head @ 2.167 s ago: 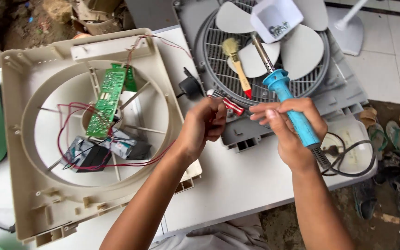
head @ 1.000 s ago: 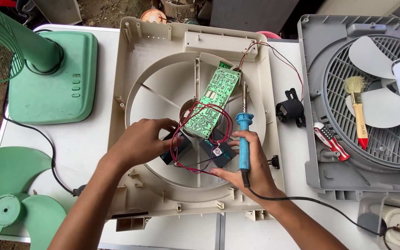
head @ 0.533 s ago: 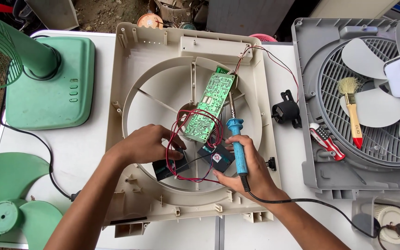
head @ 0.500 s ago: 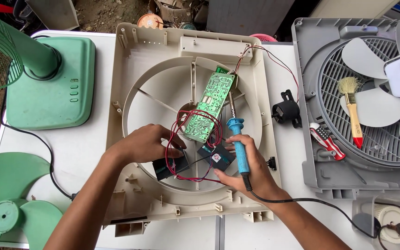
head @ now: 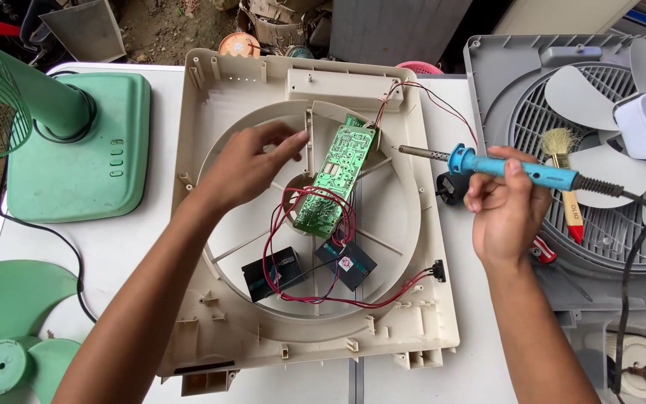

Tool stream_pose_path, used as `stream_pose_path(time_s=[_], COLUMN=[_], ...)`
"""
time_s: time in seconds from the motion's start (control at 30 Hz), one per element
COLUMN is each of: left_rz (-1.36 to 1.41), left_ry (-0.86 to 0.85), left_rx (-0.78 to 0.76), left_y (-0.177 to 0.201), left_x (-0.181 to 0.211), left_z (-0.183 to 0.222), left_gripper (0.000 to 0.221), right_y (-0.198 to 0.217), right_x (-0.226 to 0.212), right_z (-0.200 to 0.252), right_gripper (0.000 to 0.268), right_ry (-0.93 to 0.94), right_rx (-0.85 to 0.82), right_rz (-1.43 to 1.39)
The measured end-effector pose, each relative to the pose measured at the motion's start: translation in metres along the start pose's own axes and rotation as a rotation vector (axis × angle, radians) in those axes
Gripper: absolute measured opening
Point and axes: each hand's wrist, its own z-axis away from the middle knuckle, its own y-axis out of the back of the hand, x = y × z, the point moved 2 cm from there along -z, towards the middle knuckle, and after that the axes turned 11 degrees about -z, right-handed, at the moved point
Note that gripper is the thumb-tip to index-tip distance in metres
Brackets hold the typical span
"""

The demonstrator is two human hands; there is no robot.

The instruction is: The person is repairing the electronics of a disassembled electric fan by soldering components on its circuit board.

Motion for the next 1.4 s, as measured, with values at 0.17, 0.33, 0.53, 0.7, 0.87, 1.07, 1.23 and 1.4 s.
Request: stream_pose_path(time_s=[0.17, 0.33, 0.53, 0.7, 0.87, 1.07, 1.23, 1.4], left_rz=[-0.127, -0.264, -0.079, 0.079, 0.005, 0.153, 0.212, 0.395], left_ry=[0.134, 0.231, -0.115, -0.097, -0.083, -0.052, -0.075, -0.055], left_rx=[-0.104, -0.200, -0.162, -0.230, -0.225, -0.090, -0.061, 0.025], left_y=[-0.003, -0.028, -0.024, -0.029, -0.061, -0.071, -0.074, -0.089], left_x=[0.033, -0.005, -0.022, -0.032, -0.041, -0.051, -0.055, -0.058], left_z=[-0.030, -0.066, -0.084, -0.094, -0.091, -0.093, -0.097, -0.087], left_gripper=[0.066, 0.074, 0.052, 0.034, 0.028, 0.032, 0.031, 0.028], right_y=[-0.016, -0.021, -0.026, -0.029, -0.028, -0.023, -0.021, -0.022], right_x=[-0.008, -0.008, 0.004, 0.013, 0.012, 0.006, 0.000, 0.011], right_z=[-0.024, -0.049, -0.088, -0.085, -0.080, -0.077, -0.077, -0.077], right_gripper=[0.022, 0.008, 0.031, 0.018, 0.021, 0.020, 0.018, 0.019], right_ry=[-0.111, -0.200, -0.281, -0.243, -0.252, -0.165, -0.102, -0.071], right_rx=[0.058, -0.083, -0.195, -0.072, -0.128, -0.100, -0.028, -0.020], right_rz=[-0.046, 0.094, 0.079, -0.054, 0.001, 0.045, 0.028, 0.032])
